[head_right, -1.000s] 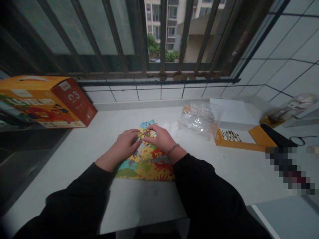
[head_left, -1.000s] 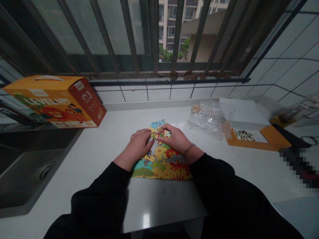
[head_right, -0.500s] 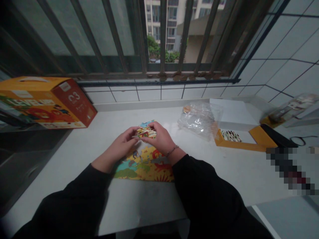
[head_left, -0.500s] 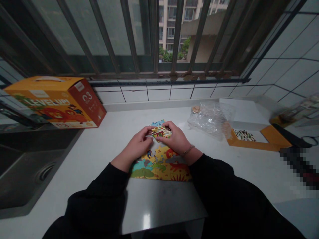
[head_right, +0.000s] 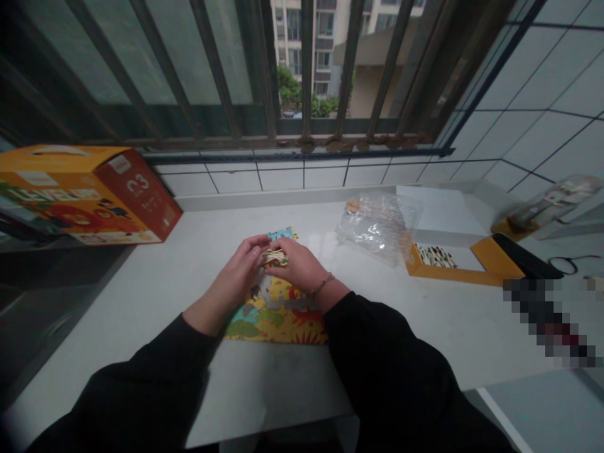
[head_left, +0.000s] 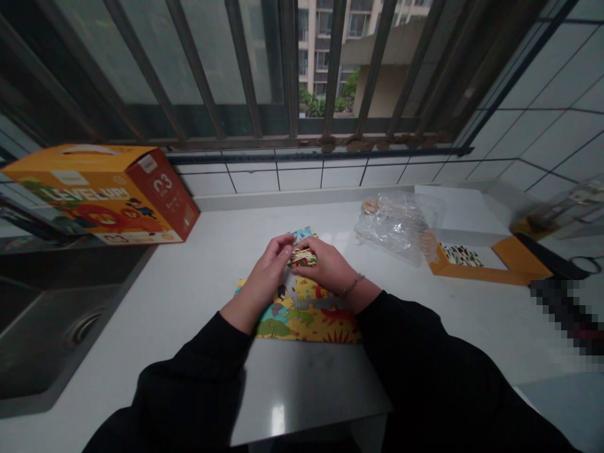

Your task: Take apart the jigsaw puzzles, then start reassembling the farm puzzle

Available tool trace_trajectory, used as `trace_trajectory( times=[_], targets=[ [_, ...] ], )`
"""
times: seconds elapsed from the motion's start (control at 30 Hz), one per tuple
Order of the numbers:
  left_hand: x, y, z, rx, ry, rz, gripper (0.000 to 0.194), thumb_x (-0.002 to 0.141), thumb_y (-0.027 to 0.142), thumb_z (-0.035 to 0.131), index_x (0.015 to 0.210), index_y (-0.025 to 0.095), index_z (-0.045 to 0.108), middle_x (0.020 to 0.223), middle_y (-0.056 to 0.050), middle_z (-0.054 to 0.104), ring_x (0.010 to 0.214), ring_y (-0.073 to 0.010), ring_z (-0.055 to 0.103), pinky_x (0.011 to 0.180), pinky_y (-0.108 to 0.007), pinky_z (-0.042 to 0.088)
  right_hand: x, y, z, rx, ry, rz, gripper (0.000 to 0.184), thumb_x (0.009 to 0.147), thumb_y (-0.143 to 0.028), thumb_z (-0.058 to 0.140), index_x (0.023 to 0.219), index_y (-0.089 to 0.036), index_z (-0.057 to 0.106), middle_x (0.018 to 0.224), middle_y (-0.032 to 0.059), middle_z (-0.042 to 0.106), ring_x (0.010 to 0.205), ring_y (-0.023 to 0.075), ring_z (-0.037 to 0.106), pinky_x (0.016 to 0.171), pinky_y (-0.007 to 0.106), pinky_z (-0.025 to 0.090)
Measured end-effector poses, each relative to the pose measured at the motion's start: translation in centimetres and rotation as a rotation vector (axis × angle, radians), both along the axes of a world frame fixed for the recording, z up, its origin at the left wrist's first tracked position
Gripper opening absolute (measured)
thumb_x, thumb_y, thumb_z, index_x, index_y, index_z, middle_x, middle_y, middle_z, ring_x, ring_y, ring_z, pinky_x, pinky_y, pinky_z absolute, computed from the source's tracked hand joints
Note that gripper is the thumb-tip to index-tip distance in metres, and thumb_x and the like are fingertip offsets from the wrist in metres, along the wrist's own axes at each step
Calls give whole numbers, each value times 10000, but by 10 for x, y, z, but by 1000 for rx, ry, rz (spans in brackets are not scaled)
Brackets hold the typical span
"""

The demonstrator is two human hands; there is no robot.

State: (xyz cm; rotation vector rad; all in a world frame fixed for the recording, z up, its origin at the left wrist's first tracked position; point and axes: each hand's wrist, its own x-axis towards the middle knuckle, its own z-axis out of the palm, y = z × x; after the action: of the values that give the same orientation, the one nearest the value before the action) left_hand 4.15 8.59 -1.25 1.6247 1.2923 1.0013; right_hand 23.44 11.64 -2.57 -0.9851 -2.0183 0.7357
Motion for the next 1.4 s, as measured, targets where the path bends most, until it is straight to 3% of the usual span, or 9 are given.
trace_trajectory(
  times=[0.13, 0.27, 0.4, 0.57, 0.8, 1.0, 1.17, 1.27, 1.4],
  targets=[
    [-13, 5, -5, 185, 238, 54, 436, 1110, 476, 440, 1413, 214, 614, 1497, -151, 674, 1421, -290, 610, 1252, -503, 435, 3, 5, -2, -117, -11, -198, 466, 774, -312, 970, 1158, -259, 712, 1128, 41, 794, 1049, 270, 750, 938, 394, 556],
    [-15, 8, -16, 308, 493, -89, 496, 1113, 395, 392, 1488, 136, 586, 1638, -214, 550, 1568, -329, 464, 1316, -553, 337, 6, 8, -5, -206, -33, -255, 397, 749, -373, 984, 1038, -240, 747, 987, 36, 810, 926, 265, 755, 829, 369, 559],
    [-14, 8, -11, 303, 642, -186, 435, 1102, 370, 424, 1432, 177, 632, 1438, -193, 687, 1395, -351, 592, 1225, -583, 416, 9, 9, -4, -247, 127, -382, 396, 763, -391, 953, 1048, -225, 734, 993, 28, 814, 899, 237, 747, 823, 353, 563],
    [-27, 10, 3, 304, 783, 29, 341, 1063, 365, 488, 1202, 165, 726, 1109, -192, 733, 1125, -385, 640, 1057, -560, 492, 12, 9, -3, -272, 127, -472, 408, 761, -426, 945, 1030, -213, 725, 982, 42, 804, 866, 227, 726, 818, 361, 556],
    [-54, 16, -6, 227, 938, 94, 504, 926, 559, 733, 1253, 177, 717, 1338, -211, 650, 1205, -418, 594, 1032, -543, 502, 8, 8, -5, -292, 79, -408, 409, 767, -445, 937, 1036, -218, 730, 1004, 46, 793, 885, 228, 721, 814, 362, 549],
    [-64, 24, -8, 88, 645, 145, 481, 694, 446, 934, 1038, 218, 688, 1041, -98, 702, 957, -303, 653, 835, -413, 519, 7, 5, 0, -322, 119, -363, 395, 759, -392, 943, 1047, -221, 733, 942, 29, 793, 819, 205, 709, 774, 339, 561],
    [-58, 20, -1, -73, 273, 184, 364, 775, 393, 828, 1027, 248, 610, 734, 38, 623, 620, -169, 561, 562, -282, 362, 9, 6, 1, -364, 200, -398, 398, 749, -431, 945, 1004, -207, 739, 912, 27, 792, 795, 191, 703, 707, 302, 541],
    [-53, 17, 5, -172, -18, 162, 407, 810, 445, 799, 1106, 262, 589, 735, 51, 642, 534, -136, 518, 520, -263, 346, 8, 9, -6, -415, 367, -386, 439, 752, -493, 937, 1015, -202, 740, 902, 26, 783, 781, 181, 708, 694, 291, 546],
    [-57, 18, 10, -167, 55, 325, 355, 764, 372, 834, 1037, 234, 654, 736, 14, 687, 568, -151, 580, 523, -261, 371, 4, 11, -13, -537, 574, -308, 537, 718, -561, 955, 1057, -215, 722, 926, 31, 790, 766, 185, 739, 684, 300, 591]
  ],
)
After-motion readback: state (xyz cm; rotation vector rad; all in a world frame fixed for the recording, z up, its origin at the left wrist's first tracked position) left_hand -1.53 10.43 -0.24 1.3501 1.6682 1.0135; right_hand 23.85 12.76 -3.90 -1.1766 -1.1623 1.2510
